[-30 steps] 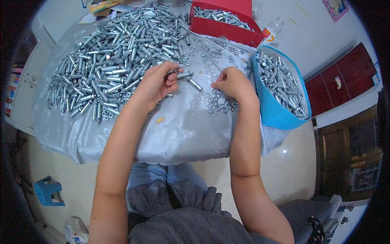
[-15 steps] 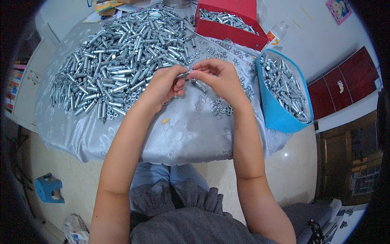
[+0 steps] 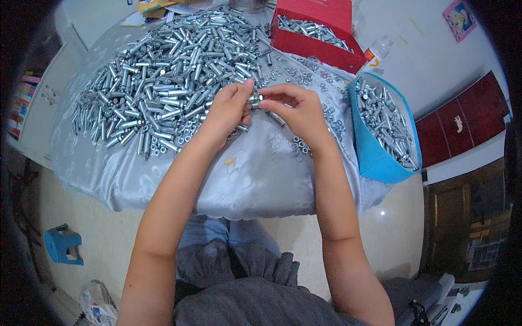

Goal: The person repeatedly picks metal bolts and washers from a table, threads the washers onto the bolts by hand, and places the assembled units into a blue container. The person continues this one-at-a-time assembly throughout the clip.

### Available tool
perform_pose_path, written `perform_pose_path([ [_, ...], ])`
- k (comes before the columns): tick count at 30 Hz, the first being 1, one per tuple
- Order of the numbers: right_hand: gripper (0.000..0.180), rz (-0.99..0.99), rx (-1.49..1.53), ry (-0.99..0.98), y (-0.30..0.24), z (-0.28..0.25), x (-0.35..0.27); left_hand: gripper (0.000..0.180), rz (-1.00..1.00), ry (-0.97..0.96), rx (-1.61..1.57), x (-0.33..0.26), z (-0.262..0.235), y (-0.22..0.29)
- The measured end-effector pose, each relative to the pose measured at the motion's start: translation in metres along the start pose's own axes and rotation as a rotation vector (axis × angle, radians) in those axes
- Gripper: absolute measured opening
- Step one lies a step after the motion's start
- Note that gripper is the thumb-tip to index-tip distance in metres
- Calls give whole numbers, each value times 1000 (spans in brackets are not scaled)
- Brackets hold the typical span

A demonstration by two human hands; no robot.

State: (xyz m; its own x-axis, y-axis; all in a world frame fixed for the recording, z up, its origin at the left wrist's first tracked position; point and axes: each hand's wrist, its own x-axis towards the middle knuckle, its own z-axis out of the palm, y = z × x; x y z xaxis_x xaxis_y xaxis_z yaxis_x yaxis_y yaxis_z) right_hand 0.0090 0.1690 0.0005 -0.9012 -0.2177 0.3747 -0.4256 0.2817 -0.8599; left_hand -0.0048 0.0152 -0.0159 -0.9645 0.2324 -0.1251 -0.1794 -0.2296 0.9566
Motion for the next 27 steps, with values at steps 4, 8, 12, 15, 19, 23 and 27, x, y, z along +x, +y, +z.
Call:
perform_pose_path([
  [4,15,80,40,-9,4,1,1,29,45,-16,-38,3,0,-3],
  [8,16,234,74,-40,8,-2,1,28,102,-62,-116,4,0,2],
  [12,14,77,64,110,3,2,4,28,49,-7,-136,6,-3,2],
  [15,14,-127,-120,109,-7,4,4,28,66,-42,-128,6,-6,-1],
  [19,16,-240,-263,55,-2,-4,4,21,70,-43,-107,3,1,2],
  [23,17,-80,-365,-34,11,-13,2,21,30,-47,-56,2,4,2],
  [27,18,-48,-284,21,-5,-7,1,26,45,-55,-72,5,-2,0],
])
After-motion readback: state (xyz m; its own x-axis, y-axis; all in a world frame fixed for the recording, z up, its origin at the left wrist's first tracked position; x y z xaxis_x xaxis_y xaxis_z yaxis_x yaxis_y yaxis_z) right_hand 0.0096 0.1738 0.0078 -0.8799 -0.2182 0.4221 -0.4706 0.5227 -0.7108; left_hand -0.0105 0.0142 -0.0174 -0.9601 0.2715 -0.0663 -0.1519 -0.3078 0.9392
